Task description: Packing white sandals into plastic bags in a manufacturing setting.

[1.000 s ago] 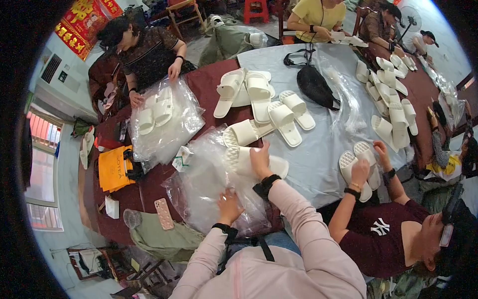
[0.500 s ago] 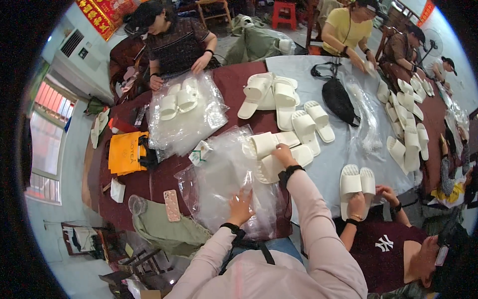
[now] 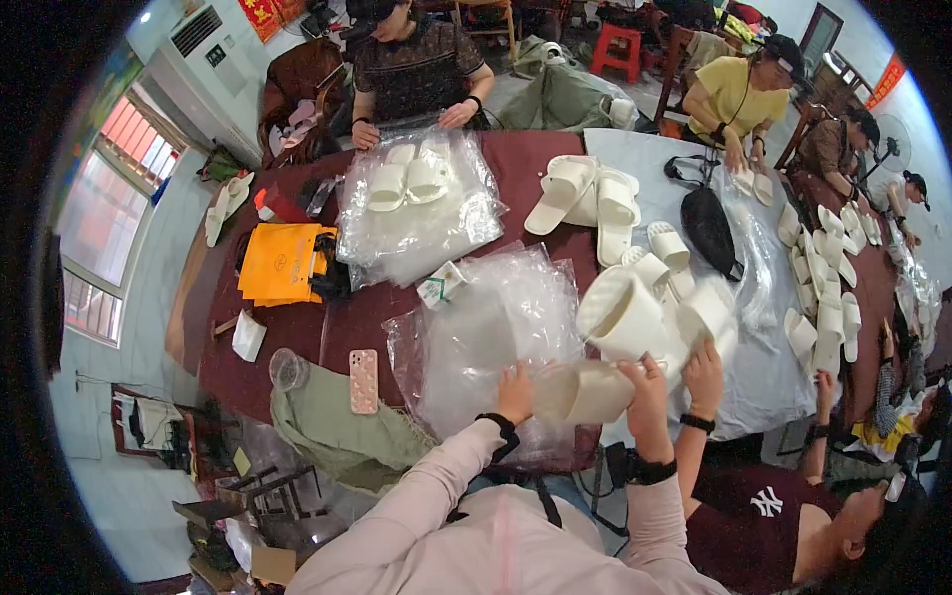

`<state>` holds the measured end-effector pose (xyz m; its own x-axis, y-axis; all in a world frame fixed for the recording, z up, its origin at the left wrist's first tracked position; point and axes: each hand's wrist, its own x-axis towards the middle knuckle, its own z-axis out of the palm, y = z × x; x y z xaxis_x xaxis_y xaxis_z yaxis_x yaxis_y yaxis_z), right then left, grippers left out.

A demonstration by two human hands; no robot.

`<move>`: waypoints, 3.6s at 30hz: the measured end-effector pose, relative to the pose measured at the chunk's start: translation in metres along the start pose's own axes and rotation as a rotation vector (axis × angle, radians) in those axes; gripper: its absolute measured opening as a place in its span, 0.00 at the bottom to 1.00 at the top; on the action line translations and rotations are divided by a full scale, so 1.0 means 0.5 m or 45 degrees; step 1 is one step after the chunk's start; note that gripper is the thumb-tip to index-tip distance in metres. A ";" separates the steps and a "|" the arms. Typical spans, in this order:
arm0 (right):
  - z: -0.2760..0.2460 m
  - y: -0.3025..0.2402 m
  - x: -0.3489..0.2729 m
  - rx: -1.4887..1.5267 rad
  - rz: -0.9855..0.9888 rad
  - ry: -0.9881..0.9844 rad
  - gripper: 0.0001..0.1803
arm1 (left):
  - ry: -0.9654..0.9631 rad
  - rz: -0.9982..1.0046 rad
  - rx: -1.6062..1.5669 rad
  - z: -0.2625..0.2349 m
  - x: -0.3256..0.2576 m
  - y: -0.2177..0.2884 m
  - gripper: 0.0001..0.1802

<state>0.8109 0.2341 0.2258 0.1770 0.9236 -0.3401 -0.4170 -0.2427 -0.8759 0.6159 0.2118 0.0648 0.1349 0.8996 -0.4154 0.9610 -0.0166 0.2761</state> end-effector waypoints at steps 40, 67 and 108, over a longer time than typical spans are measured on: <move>-0.025 0.442 0.076 -1.058 -0.185 0.259 0.10 | 0.073 0.450 0.363 0.082 -0.175 -0.299 0.32; -0.089 0.292 -0.112 -1.242 -0.157 -0.439 0.12 | 0.129 0.666 -0.236 -0.039 -0.133 -0.192 0.29; 0.217 0.284 -0.088 -0.376 -0.645 0.365 0.12 | 1.210 0.553 -0.814 -0.241 -0.199 -0.096 0.35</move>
<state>0.6471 0.1911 0.1538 0.5352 0.8391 0.0974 0.0356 0.0928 -0.9951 0.5273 0.1757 0.1972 -0.0722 0.8379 0.5410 0.5520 -0.4182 0.7214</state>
